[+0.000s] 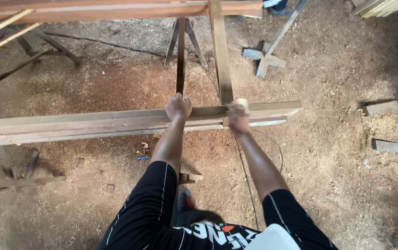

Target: The person sands the surface and edges of a large rectangular wooden frame by hand using a small piece of sandpaper.

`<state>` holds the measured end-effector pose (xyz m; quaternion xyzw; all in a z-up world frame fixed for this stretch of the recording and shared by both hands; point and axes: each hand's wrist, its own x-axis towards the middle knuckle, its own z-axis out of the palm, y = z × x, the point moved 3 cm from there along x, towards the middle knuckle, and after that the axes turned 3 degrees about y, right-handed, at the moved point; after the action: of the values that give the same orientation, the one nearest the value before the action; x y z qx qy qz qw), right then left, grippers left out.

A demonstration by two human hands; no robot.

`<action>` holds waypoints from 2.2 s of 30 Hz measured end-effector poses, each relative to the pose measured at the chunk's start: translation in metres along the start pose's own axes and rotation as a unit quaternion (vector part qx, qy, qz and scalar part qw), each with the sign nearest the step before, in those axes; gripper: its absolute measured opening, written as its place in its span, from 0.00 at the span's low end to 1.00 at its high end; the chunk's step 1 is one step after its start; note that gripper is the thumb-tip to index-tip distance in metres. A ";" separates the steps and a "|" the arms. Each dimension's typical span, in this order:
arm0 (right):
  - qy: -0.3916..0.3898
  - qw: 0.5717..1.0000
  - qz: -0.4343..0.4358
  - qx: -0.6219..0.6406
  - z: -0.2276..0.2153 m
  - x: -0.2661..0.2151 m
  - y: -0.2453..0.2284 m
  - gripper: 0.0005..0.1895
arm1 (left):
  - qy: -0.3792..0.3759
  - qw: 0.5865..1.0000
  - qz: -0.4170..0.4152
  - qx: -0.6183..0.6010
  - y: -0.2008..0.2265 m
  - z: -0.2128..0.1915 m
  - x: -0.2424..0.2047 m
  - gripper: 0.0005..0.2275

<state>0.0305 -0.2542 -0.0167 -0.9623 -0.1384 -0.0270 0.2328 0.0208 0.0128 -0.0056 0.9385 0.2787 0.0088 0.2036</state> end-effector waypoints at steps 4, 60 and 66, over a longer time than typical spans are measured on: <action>-0.083 0.993 -0.072 0.041 -0.024 -0.001 -0.029 0.23 | 0.005 0.999 -0.029 -0.043 0.003 -0.003 -0.001 0.15; -0.147 0.740 -0.656 -0.024 -0.087 0.091 0.184 0.09 | 0.029 0.980 -0.173 0.090 0.024 0.003 0.017 0.11; -0.246 0.722 -0.636 0.112 -0.112 0.106 0.230 0.12 | 0.071 0.967 -0.196 0.147 0.018 0.016 0.014 0.12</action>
<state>0.1978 -0.4743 -0.0059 -0.5876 -0.7725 0.0851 0.2251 0.0440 0.0002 -0.0146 0.8823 0.4689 -0.0053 0.0410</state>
